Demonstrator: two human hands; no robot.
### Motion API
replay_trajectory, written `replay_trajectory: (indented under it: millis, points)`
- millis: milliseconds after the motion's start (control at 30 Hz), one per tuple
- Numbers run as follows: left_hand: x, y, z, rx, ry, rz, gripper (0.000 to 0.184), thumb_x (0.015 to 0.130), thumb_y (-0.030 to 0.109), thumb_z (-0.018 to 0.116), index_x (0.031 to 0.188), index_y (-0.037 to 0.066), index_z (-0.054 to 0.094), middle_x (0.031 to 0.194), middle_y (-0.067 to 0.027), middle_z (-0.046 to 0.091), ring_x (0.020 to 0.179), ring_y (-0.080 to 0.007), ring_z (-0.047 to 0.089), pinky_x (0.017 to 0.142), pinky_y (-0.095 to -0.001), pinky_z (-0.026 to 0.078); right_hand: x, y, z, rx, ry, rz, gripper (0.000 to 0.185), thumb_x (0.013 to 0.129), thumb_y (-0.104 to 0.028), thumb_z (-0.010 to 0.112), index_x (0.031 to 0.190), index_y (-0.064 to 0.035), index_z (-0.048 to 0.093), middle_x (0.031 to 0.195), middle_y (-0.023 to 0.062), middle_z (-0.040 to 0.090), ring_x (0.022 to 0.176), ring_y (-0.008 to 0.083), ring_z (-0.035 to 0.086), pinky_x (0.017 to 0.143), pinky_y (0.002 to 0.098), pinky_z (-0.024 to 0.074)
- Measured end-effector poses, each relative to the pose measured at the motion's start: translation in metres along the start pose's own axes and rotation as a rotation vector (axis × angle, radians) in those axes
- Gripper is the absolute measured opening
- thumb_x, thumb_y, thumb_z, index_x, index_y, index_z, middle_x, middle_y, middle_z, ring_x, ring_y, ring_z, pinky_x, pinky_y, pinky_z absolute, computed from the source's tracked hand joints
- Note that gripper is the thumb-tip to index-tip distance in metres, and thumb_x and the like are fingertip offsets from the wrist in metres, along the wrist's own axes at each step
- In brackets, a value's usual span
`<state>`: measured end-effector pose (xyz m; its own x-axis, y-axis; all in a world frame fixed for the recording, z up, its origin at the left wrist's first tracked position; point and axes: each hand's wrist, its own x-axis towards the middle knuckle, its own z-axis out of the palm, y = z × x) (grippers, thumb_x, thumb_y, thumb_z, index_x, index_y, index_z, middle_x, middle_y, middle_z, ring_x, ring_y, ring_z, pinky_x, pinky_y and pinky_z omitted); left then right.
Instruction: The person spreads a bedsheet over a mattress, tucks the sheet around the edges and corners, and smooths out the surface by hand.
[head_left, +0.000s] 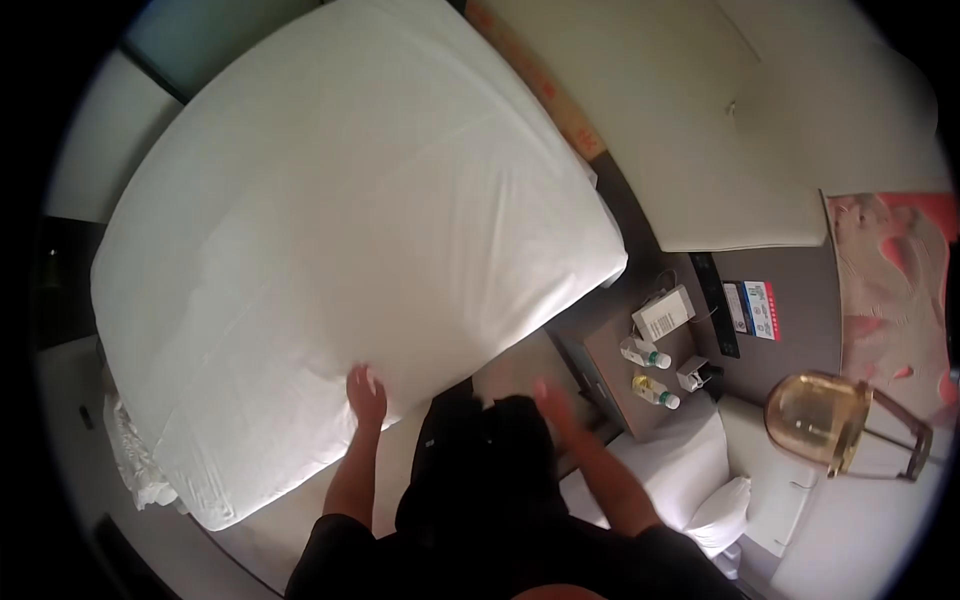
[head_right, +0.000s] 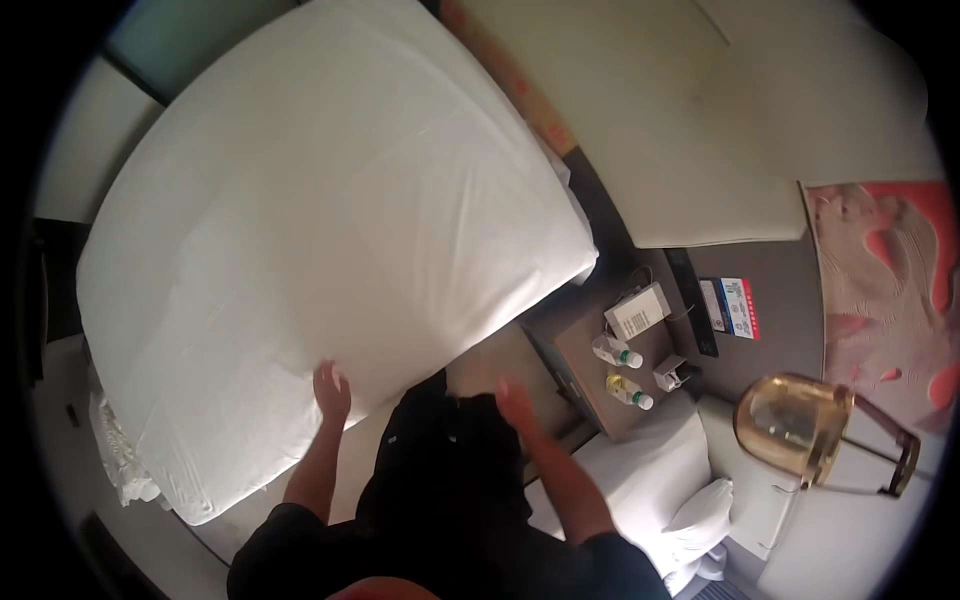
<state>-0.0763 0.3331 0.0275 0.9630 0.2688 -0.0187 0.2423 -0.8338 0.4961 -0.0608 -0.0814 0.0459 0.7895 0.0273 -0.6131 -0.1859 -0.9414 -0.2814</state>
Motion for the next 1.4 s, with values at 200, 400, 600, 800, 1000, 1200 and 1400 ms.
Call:
replay_trajectory:
  millis: [200,400,600,800,1000,1200,1400]
  points:
    - [0.230,0.068,0.062,0.168,0.141,0.037,0.046,0.085,0.024,0.046,0.126,0.006,0.036,0.134,-0.0195,0.025,0.124,-0.0352,0.024,0.100,-0.0485,0.021,0.245,-0.176,-0.156,0.205,0.389,-0.687,0.036,0.077,-0.010,0.050,0.113,-0.0091,0.049,0.110,0.0119,0.052,0.107,0.0275,0.045,0.091,0.0373,0.0355]
    - [0.313,0.109,0.112,0.363,0.098,-0.040,0.053,0.087,0.036,0.040,0.131,0.010,0.030,0.138,-0.0166,0.019,0.127,-0.0341,0.018,0.102,-0.0499,0.014,0.364,-0.137,-0.189,-0.363,0.587,-0.549,0.050,0.081,-0.023,0.048,0.128,-0.0117,0.036,0.136,0.0125,0.025,0.127,0.0325,0.018,0.102,0.0514,0.0138]
    - [0.289,0.132,0.121,0.406,-0.003,-0.038,0.055,0.087,0.038,0.038,0.133,0.010,0.027,0.139,-0.0166,0.016,0.128,-0.0340,0.016,0.102,-0.0504,0.012,0.335,-0.078,-0.171,-0.285,0.447,-0.548,0.056,0.081,-0.028,0.047,0.131,-0.0115,0.030,0.139,0.0134,0.020,0.127,0.0348,0.017,0.101,0.0536,0.0121]
    - [0.275,0.138,0.136,0.410,-0.016,0.001,0.056,0.088,0.037,0.036,0.134,0.009,0.023,0.140,-0.0177,0.014,0.129,-0.0349,0.011,0.102,-0.0517,0.009,0.341,-0.096,-0.240,-0.242,0.386,-0.643,0.054,0.079,-0.025,0.049,0.129,-0.0115,0.033,0.138,0.0136,0.021,0.127,0.0341,0.018,0.100,0.0536,0.0141]
    - [0.281,0.145,0.145,0.463,-0.007,0.014,0.055,0.088,0.037,0.033,0.134,0.009,0.022,0.140,-0.0177,0.014,0.129,-0.0348,0.012,0.102,-0.0520,0.009,0.330,0.005,-0.202,-0.175,0.405,-0.490,0.053,0.077,-0.022,0.051,0.126,-0.0125,0.037,0.138,0.0111,0.021,0.128,0.0310,0.017,0.101,0.0522,0.0162]
    - [0.264,0.162,0.149,0.432,-0.037,-0.042,0.053,0.089,0.034,0.033,0.134,0.008,0.024,0.140,-0.0182,0.015,0.129,-0.0350,0.014,0.102,-0.0527,0.010,0.314,-0.047,-0.240,-0.049,0.472,-0.499,0.050,0.072,-0.016,0.051,0.121,-0.0109,0.042,0.132,0.0132,0.030,0.127,0.0329,0.020,0.100,0.0537,0.0165]
    - [0.245,0.171,0.145,0.434,-0.009,-0.021,0.051,0.088,0.031,0.034,0.134,0.008,0.025,0.139,-0.0187,0.017,0.128,-0.0352,0.015,0.101,-0.0536,0.011,0.330,0.024,-0.206,-0.242,0.405,-0.418,0.056,0.081,-0.029,0.045,0.130,-0.0083,0.031,0.139,0.0150,0.020,0.129,0.0341,0.013,0.102,0.0535,0.0090]
